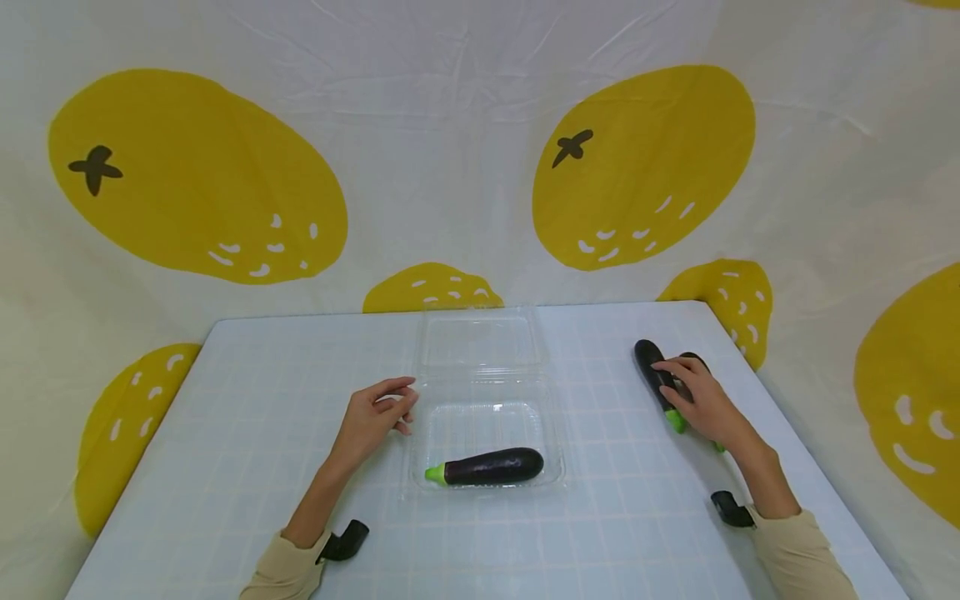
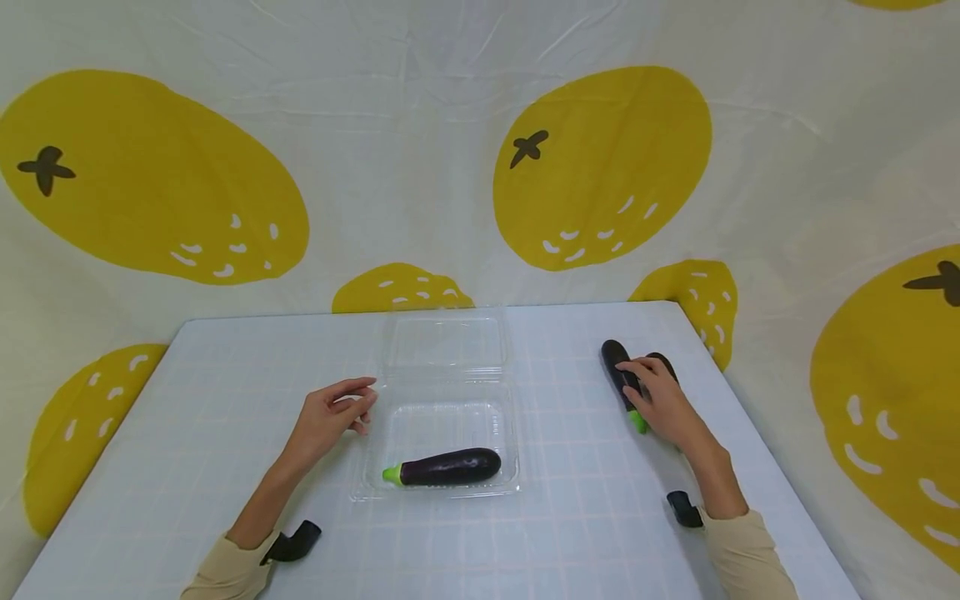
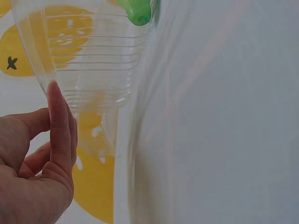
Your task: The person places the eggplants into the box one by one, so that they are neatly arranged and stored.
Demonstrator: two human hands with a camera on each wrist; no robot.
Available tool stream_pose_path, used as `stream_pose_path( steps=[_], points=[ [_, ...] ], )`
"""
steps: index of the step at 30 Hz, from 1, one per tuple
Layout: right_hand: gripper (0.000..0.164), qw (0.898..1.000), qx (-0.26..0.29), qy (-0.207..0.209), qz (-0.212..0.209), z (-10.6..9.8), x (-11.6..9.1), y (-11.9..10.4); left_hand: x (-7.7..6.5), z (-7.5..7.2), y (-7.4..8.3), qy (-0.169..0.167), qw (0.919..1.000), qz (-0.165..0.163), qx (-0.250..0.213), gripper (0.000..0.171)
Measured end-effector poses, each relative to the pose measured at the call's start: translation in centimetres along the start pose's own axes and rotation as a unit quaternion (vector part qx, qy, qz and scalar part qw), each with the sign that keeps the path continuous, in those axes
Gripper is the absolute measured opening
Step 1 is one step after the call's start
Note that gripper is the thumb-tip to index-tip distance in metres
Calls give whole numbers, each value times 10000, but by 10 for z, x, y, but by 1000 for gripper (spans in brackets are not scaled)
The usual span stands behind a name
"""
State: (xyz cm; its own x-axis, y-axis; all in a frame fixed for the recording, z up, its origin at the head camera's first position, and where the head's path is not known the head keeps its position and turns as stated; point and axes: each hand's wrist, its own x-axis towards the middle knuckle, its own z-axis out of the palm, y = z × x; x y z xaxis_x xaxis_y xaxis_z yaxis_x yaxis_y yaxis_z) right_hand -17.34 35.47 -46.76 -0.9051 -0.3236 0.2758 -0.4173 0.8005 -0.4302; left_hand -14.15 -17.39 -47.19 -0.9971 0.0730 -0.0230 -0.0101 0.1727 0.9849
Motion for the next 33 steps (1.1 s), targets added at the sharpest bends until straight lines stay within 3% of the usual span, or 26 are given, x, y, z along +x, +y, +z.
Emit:
stream_pose_path(
  steps=[8,15,25,33],
  points=[
    [35,9990,273,-345,-79,2,4,-7,1,-1,-2,-13,10000,19,30,43],
    [51,9983,94,-569,112,4,7,-10,1,-1,-3,10,10000,32,56,43],
    [57,9966,-344,-375,-648,12,14,-13,1,0,-2,48,9999,-13,103,41],
    [50,9959,-437,-486,-628,16,19,-18,1,0,-3,43,9999,52,101,40]
  ],
)
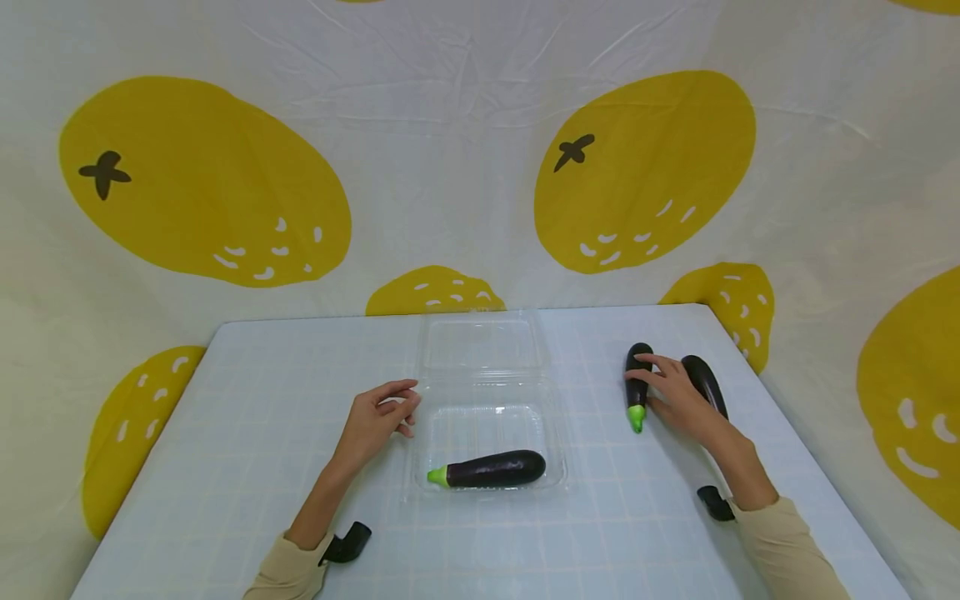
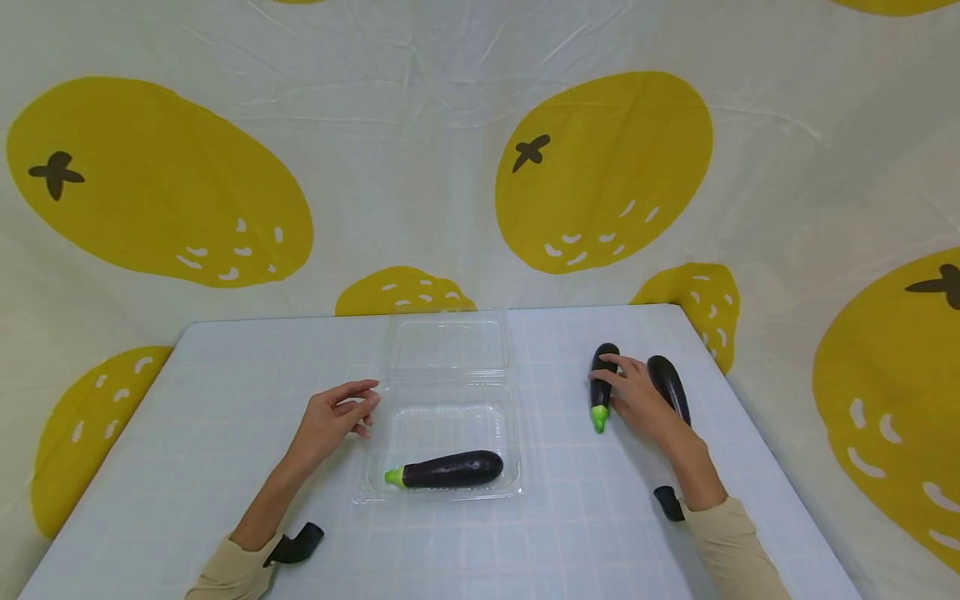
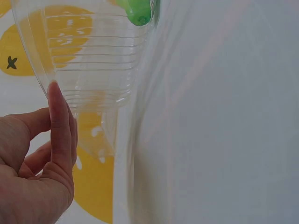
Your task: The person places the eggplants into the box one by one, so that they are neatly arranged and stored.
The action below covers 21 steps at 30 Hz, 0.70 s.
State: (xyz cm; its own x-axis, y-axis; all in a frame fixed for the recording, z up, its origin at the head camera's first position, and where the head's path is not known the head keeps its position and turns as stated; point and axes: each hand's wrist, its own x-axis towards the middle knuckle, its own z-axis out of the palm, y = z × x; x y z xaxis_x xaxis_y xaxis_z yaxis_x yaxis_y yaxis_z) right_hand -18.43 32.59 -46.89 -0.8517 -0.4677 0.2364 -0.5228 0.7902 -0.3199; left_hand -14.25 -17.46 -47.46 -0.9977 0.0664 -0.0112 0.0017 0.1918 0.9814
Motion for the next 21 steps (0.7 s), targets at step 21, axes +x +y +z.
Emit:
stream_pose_path(
  steps=[21],
  points=[
    [52,9928,-275,808,-844,0,4,-3,-1,1,3,36,10000,-85,-37,42]
  ],
)
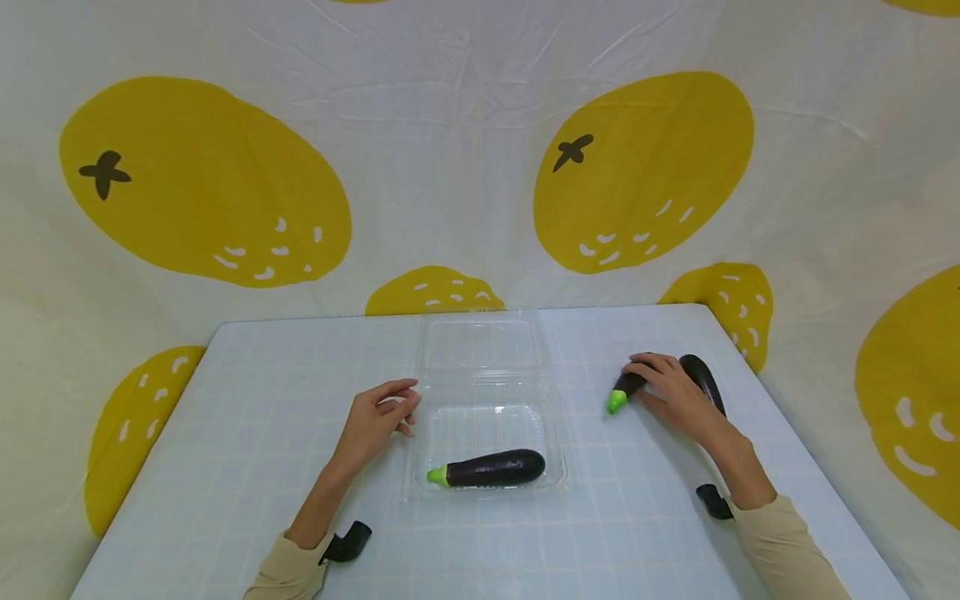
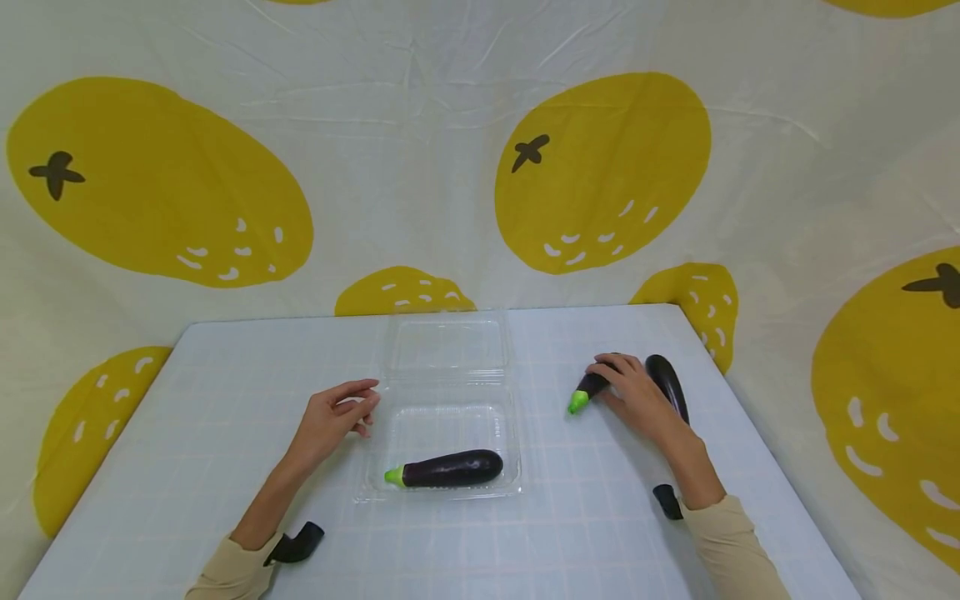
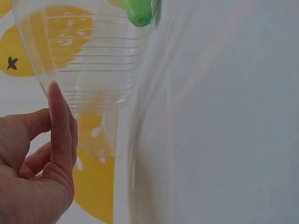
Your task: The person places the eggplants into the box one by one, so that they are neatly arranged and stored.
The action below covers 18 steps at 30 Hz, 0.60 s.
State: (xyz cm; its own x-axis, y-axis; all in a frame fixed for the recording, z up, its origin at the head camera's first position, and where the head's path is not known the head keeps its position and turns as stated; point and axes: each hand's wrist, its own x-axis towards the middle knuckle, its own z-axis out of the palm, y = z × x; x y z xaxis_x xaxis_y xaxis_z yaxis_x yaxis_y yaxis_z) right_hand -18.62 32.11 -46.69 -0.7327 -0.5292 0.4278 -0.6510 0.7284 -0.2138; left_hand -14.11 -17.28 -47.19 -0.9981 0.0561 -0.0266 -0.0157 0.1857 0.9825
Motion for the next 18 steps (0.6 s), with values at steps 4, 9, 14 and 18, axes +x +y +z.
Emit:
stream_pose_path(
  steps=[4,9,14,18],
  points=[
    [53,9995,-6,281,-112,1,2,1,1,0,-1,10,10000,-1,67,41],
    [51,9994,164,292,18,-1,3,-2,2,-1,-4,17,9999,-9,118,40],
    [46,9986,343,183,345,-5,4,-7,2,-1,-3,-2,9999,58,104,41],
    [44,9974,542,227,410,-6,7,-8,2,-1,-3,7,10000,44,84,40]
  ],
)
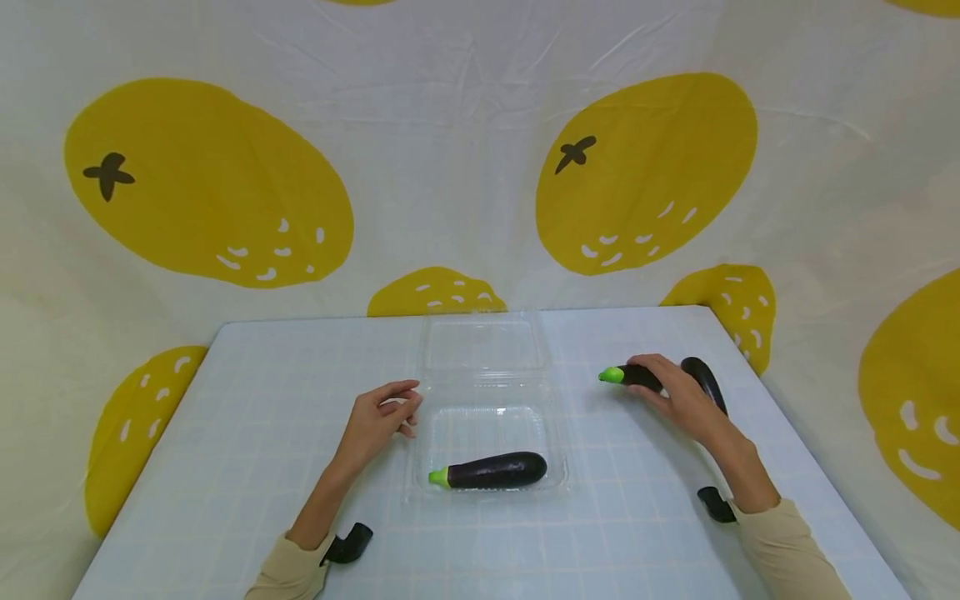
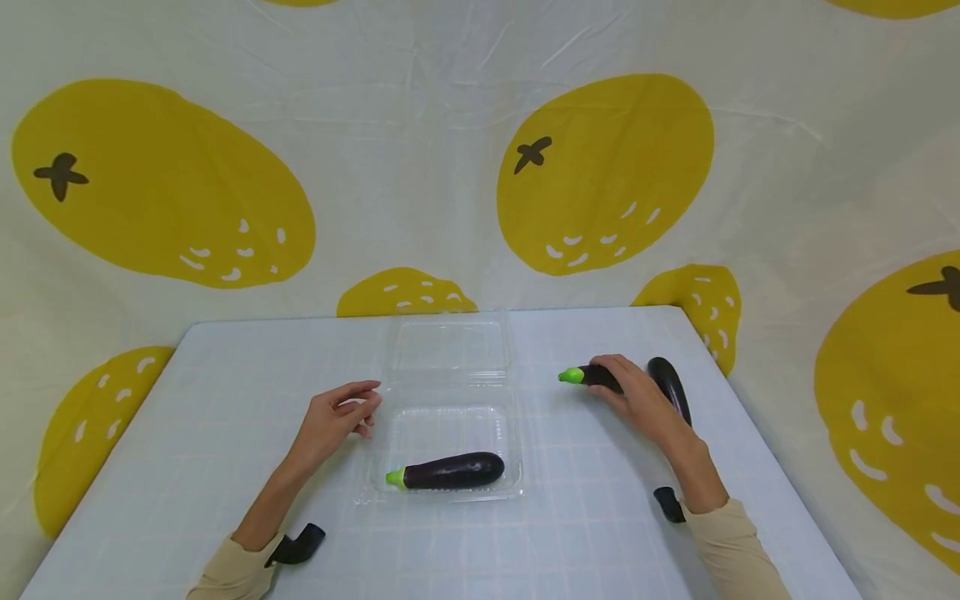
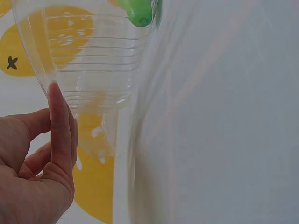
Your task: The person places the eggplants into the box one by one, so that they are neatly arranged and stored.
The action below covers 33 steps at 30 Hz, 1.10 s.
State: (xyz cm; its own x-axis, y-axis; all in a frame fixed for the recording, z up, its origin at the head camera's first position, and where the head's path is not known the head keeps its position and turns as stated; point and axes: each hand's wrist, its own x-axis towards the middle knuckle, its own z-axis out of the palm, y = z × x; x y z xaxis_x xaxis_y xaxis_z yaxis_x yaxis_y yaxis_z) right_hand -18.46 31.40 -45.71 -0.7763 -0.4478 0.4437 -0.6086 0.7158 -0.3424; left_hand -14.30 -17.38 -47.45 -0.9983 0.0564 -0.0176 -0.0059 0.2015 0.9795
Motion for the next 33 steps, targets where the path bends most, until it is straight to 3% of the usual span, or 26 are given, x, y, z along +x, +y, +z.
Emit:
stream_pose_path(
  steps=[15,33],
  points=[
    [47,9987,-197,43,465,-2,5,-13,0,1,1,1,9999,-107,-11,39],
    [51,9999,29,149,50,-17,26,-53,1,0,1,-15,9999,-91,-46,38]
  ],
)
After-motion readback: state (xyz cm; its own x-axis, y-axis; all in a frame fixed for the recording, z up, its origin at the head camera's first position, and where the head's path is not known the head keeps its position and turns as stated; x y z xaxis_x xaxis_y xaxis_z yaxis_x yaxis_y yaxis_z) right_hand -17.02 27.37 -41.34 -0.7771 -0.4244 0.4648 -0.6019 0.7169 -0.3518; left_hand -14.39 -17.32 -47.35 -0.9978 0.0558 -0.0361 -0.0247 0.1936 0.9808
